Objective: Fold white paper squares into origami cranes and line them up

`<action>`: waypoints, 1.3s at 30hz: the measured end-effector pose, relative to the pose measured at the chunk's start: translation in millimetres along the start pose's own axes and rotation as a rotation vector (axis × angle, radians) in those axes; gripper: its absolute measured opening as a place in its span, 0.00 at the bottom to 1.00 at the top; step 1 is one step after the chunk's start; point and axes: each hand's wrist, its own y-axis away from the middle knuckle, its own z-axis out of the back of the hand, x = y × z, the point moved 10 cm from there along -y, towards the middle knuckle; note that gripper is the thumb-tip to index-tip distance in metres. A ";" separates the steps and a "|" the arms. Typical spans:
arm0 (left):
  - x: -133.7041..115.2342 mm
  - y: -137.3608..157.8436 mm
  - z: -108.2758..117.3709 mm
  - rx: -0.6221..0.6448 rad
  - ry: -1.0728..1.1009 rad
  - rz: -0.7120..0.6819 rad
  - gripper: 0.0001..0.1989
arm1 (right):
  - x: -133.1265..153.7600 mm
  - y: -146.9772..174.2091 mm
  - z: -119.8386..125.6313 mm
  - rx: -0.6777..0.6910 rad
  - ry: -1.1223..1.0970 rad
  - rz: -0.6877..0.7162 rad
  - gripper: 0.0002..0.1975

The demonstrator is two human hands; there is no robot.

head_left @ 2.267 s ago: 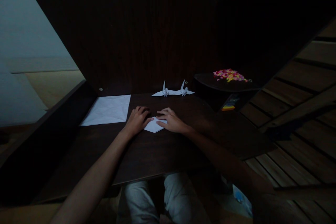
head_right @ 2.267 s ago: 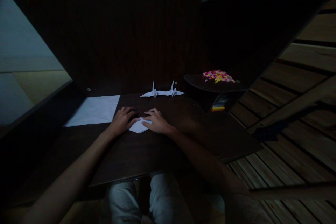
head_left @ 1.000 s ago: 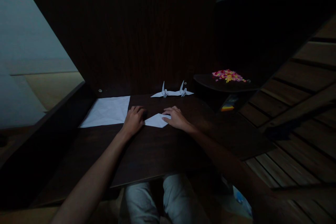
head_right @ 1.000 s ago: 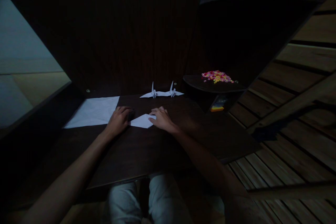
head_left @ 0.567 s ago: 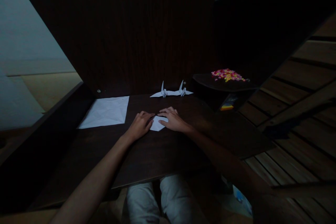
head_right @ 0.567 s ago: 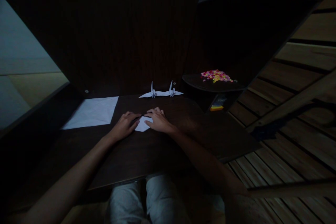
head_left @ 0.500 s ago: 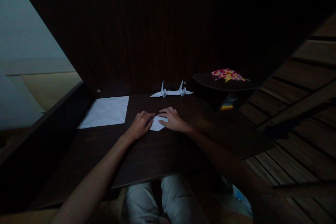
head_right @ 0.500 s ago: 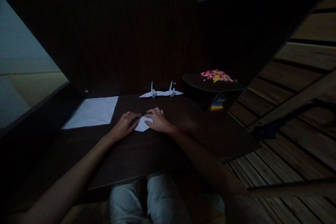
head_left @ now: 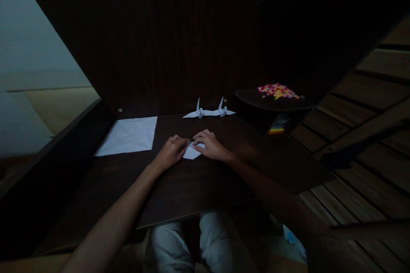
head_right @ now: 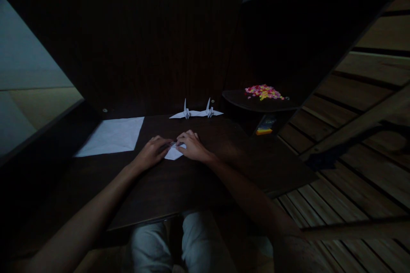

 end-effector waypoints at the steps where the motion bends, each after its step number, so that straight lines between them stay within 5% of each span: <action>1: -1.2 0.2 -0.2 0.008 0.004 -0.007 0.15 | 0.7 0.1 0.3 -0.002 0.003 0.003 0.05; 12: -9.9 3.5 5.9 0.062 0.048 -0.017 0.16 | 23.5 1.9 2.5 0.039 -0.044 0.180 0.10; 18: -11.7 1.9 1.6 0.054 0.071 -0.106 0.12 | 22.1 1.6 -0.2 0.040 -0.074 0.178 0.12; 39: -0.6 2.9 -7.6 0.081 0.076 -0.054 0.16 | 31.8 9.6 0.2 0.096 -0.008 0.297 0.17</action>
